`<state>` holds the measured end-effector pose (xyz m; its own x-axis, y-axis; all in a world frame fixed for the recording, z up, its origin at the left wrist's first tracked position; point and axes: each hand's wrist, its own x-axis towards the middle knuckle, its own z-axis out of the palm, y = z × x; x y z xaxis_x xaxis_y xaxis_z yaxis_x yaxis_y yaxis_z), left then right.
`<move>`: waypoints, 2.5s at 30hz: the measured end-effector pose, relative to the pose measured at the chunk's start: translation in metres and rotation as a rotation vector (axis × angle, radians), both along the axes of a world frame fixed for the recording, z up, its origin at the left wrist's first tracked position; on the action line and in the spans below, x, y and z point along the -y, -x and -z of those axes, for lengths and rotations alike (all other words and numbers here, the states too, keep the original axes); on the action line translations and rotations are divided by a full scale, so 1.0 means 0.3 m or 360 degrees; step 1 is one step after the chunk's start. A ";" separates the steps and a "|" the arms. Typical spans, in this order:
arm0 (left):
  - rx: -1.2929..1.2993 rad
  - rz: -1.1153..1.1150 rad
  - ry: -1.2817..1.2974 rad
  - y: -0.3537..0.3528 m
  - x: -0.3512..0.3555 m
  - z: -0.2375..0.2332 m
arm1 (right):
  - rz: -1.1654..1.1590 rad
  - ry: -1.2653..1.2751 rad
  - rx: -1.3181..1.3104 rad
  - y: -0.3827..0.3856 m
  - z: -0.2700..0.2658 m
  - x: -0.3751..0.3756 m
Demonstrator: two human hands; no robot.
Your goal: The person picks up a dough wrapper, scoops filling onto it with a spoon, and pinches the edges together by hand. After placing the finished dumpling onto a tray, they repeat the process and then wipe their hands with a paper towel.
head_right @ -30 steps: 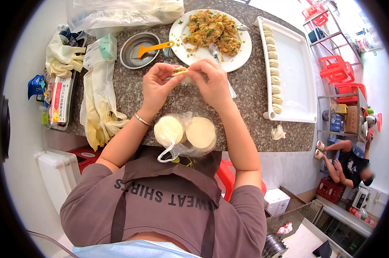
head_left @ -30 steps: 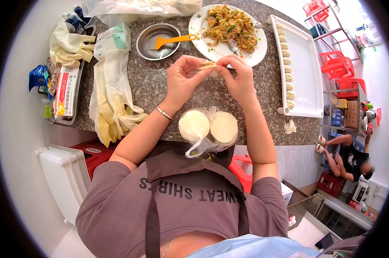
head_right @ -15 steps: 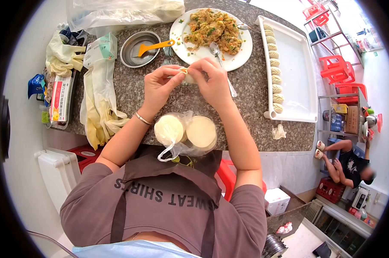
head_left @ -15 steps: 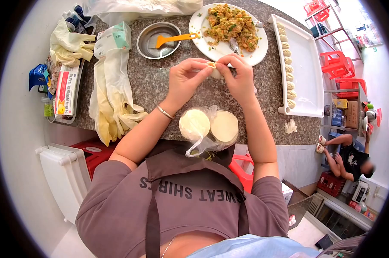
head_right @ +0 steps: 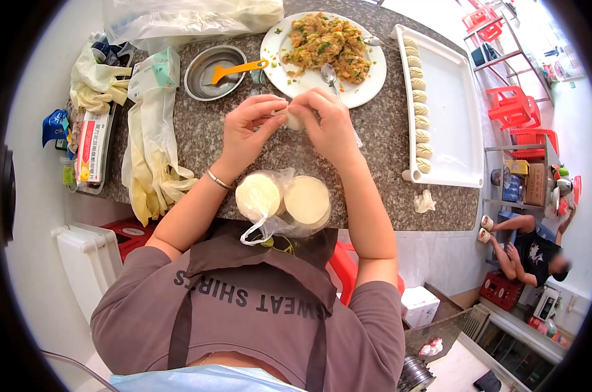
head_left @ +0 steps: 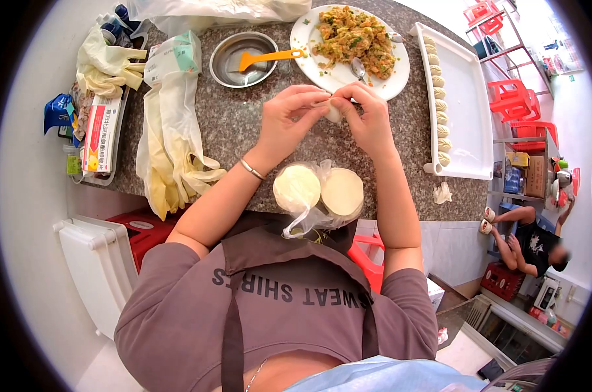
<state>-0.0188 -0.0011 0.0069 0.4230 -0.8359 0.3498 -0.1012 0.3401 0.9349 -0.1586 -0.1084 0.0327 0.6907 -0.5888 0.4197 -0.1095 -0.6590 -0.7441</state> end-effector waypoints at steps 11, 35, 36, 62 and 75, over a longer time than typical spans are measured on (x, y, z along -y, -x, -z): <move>-0.0266 0.0135 -0.0028 -0.014 0.005 0.036 | 0.0000 -0.0163 -0.0024 -0.001 -0.025 -0.001; -0.0240 0.0037 -0.0058 -0.015 0.019 0.075 | 0.0075 -0.0209 -0.0001 -0.010 0.018 -0.001; -0.0122 0.0001 0.0007 -0.014 0.021 0.076 | 0.0074 -0.0210 -0.0004 -0.008 0.018 0.001; -0.0250 0.0097 -0.0009 -0.015 0.015 0.076 | 0.0084 -0.0166 0.0019 -0.023 0.024 -0.023; -0.1330 0.0462 -0.0375 -0.033 0.016 0.080 | 0.0206 -0.0146 0.0172 -0.049 0.053 -0.041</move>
<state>-0.0090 -0.0058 -0.0172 0.2238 -0.9599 -0.1690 0.6993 0.0374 0.7139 -0.1440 -0.0960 0.0168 0.5605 -0.7091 0.4278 -0.1050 -0.5733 -0.8126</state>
